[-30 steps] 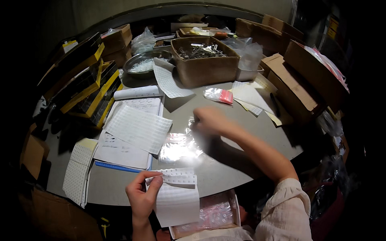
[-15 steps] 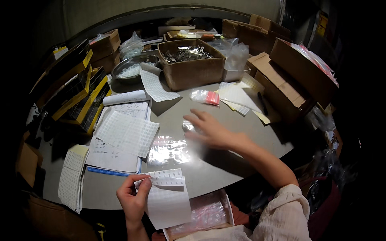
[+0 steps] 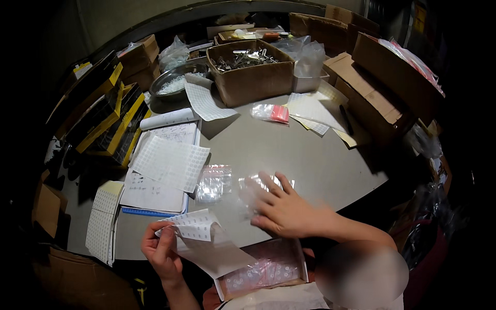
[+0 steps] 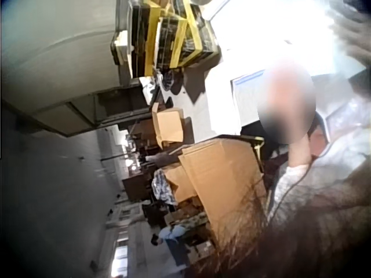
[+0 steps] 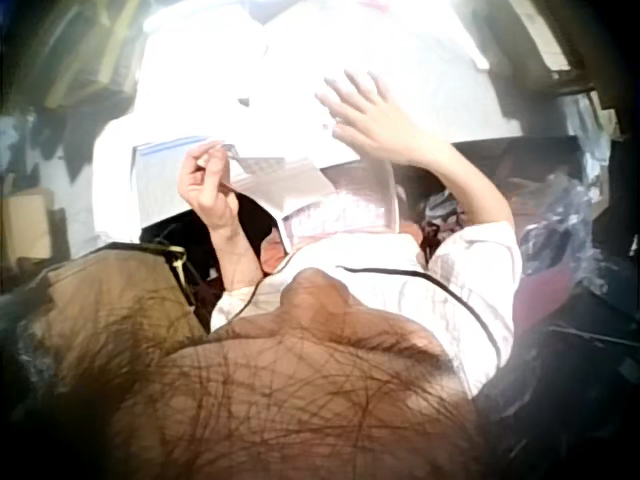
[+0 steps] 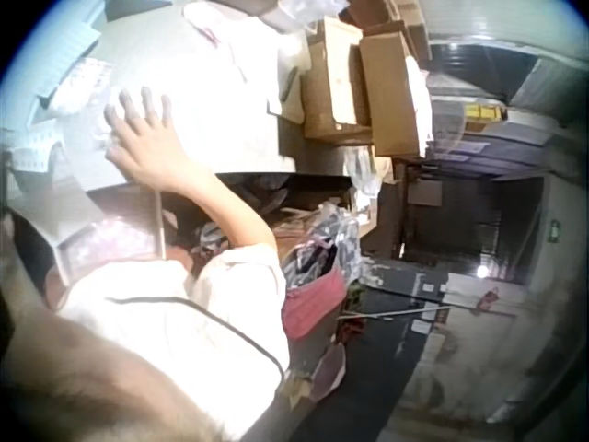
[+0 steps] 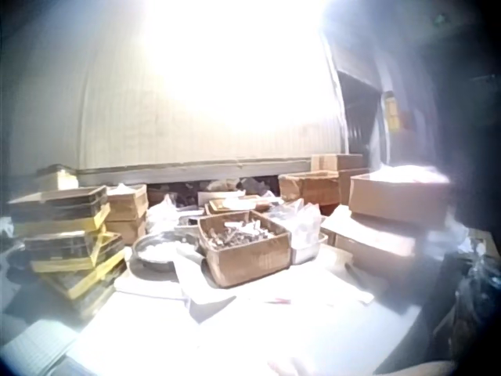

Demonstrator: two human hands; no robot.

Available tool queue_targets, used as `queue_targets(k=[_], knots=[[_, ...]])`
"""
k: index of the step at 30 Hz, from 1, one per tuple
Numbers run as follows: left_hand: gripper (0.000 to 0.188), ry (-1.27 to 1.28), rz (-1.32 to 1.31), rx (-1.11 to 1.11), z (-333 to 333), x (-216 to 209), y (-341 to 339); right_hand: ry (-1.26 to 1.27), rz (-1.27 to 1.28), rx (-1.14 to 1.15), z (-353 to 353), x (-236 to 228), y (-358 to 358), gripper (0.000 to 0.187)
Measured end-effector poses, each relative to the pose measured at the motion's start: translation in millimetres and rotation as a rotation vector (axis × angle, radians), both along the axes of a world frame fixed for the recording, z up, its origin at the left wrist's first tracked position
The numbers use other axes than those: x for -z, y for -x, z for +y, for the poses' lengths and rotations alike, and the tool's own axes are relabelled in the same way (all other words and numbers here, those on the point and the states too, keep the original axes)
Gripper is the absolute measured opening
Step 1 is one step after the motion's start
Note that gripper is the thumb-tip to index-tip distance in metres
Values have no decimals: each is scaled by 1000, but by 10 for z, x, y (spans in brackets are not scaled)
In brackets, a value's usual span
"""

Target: The person repeatedly picks small white items from a sheet and places them into small clear plastic bags on a cluttered table. The person handles the items one by one, peeling them from the backing sheet and dropping them into the bags.

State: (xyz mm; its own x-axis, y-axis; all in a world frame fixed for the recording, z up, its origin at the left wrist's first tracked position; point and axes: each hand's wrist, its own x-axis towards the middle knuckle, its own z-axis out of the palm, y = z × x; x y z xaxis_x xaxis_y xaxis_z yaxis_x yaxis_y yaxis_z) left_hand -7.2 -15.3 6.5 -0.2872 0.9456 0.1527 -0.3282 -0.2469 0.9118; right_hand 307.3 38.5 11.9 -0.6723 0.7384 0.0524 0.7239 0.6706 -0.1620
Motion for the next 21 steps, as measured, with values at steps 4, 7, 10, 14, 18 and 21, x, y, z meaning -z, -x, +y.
queue_targets(k=[4,7,10,14,18,21], knots=[[13,23,52,-49,-65,-70,106,201,169,-228,-401,-75,-56,56],[14,28,131,-41,-87,-113,193,399,408,-405,-631,-56,-80,50],[14,38,223,-6,-152,-214,213,522,750,-443,-699,-86,-101,30],[11,98,316,49,-197,-293,96,406,900,-244,-569,-414,-26,18],[10,113,381,153,-160,-311,-158,87,755,-157,-402,-555,302,24],[11,94,404,200,-143,-290,-256,-26,615,-143,-321,-539,534,34]])
